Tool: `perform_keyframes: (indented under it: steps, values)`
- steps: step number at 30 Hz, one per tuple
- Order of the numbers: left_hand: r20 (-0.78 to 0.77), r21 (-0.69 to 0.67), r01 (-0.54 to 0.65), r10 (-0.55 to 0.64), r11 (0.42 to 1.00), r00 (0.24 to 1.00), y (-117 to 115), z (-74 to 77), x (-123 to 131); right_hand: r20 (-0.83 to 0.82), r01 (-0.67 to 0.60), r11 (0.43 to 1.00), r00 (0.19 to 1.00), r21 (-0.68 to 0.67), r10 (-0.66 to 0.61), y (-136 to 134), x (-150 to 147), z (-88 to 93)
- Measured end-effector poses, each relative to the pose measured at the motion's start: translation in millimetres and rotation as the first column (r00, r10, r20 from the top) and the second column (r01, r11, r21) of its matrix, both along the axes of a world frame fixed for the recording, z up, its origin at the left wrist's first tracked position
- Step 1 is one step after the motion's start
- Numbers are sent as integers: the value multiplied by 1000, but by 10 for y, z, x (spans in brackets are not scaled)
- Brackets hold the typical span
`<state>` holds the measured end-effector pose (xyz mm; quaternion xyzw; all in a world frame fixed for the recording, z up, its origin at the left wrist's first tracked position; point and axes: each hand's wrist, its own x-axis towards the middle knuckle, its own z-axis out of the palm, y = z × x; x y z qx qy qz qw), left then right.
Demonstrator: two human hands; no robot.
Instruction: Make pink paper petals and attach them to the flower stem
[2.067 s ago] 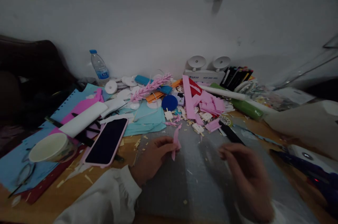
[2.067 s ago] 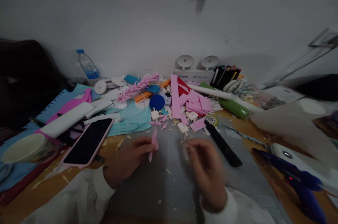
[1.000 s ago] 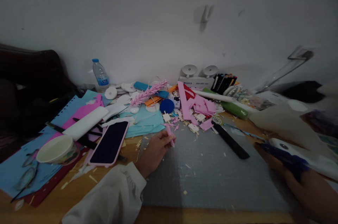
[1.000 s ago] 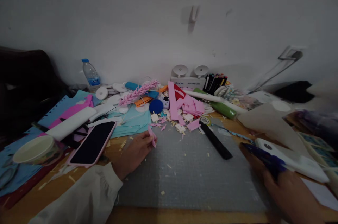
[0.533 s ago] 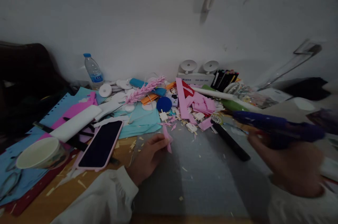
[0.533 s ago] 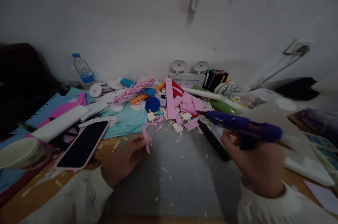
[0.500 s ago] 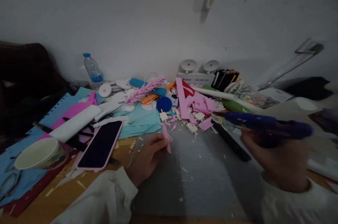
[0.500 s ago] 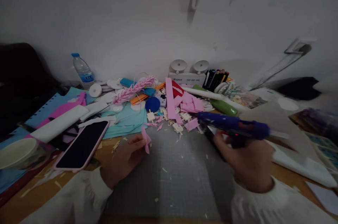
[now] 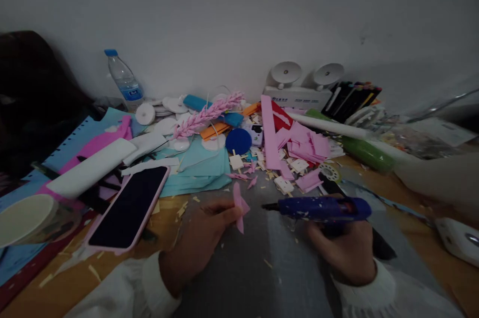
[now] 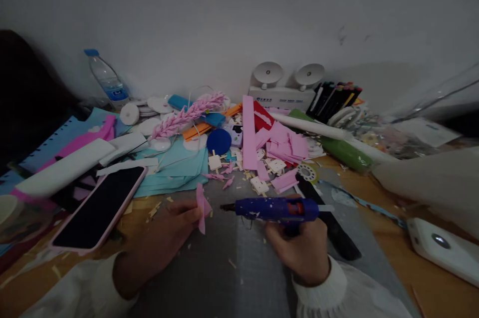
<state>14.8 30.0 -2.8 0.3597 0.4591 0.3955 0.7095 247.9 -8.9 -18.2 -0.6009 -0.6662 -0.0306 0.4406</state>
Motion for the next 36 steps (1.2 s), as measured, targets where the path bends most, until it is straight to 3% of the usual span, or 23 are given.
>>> perform_keyframes:
  steps: [5,12,21,30,36]
  values:
    - [-129,6,41,-40,999,991,-7,23,8,-69,36,995,997,-97,-43,-57,-29,-47]
    - [-277,91,68,-41,993,960,-51,-60,-31,-44,46,988,998,-144,-53,-92,-67,-25]
    - [-261,151,160,-116,976,958,-70,-8,-55,-23,57,989,998,-134,-61,-95,-74,-18]
    - [-270,137,146,-105,980,957,-45,50,-26,87,-16,998,996,-65,22,-70,-21,-3]
    - [-280,116,103,-67,988,958,-40,31,-12,63,13,998,998,-56,-10,-70,-34,-30]
